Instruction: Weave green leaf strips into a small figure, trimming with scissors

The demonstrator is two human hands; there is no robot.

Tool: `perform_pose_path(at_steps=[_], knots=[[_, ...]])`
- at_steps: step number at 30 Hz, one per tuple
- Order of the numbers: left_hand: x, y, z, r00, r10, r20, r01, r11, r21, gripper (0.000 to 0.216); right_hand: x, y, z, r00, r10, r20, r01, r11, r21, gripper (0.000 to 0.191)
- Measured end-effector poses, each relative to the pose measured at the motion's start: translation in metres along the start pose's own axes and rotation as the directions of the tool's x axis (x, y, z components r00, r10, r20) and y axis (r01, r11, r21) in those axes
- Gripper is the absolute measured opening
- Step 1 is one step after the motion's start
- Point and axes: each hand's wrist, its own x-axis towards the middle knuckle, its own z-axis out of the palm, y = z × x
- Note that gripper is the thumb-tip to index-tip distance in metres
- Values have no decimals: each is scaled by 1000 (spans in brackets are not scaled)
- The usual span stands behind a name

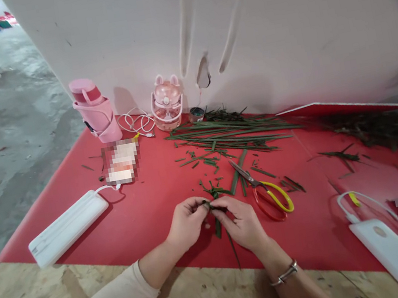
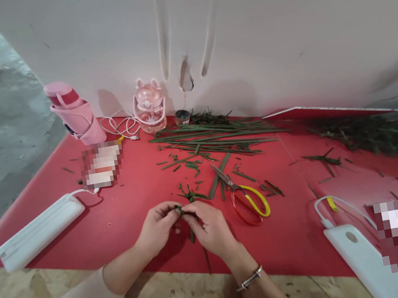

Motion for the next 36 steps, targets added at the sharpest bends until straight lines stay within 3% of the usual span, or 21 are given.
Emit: perform_pose_path(at_steps=[3,5,8,10,12,14,16,19,21,23,25,27,29,31,33,36], knots=[[2,-2,2,995,-97,25,100,987,-124,18,1,2,-2,999,32,12,-32,999,5,11],[0,-2,2,997,-79,13,80,991,-104,18,1,1,1,990,138,-23,-136,988,70,10],[-6,1,0,991,137,1,-137,984,118,18,2,-1,6,938,346,-33,-326,910,255,13],[-9,4,-3,951,306,47,-306,906,294,18,3,-1,9,897,441,-10,-405,833,377,15],[-10,7,-4,922,374,97,-381,840,385,18,3,-2,10,875,483,6,-434,781,449,16],[-9,8,-4,946,312,82,-320,879,354,19,3,-2,8,886,463,17,-422,790,444,15],[-5,7,-3,986,164,26,-166,960,226,23,2,-2,6,925,379,21,-359,857,370,13],[1,2,-1,1000,-13,23,12,998,69,26,1,-1,4,967,254,8,-248,940,235,10],[3,0,-2,998,-14,61,9,997,77,27,0,-1,4,961,275,-13,-265,938,223,11],[1,0,-5,991,89,101,-106,979,177,27,0,-2,6,932,361,-29,-338,897,285,13],[-2,3,-8,957,241,165,-285,894,346,25,1,-3,7,900,436,-26,-398,843,362,15],[-4,7,-11,903,350,250,-429,748,505,24,2,-3,8,876,482,-13,-431,796,425,16],[-6,10,-14,859,401,318,-510,618,598,25,2,-3,10,855,519,10,-457,744,487,17],[-6,11,-15,836,419,353,-544,561,623,25,1,-2,12,830,557,36,-484,686,543,18],[-5,10,-14,853,407,327,-520,608,600,23,1,-1,14,815,578,50,-498,653,571,19],[-1,7,-10,955,225,192,-286,868,406,25,1,0,13,845,533,41,-470,702,535,17]])
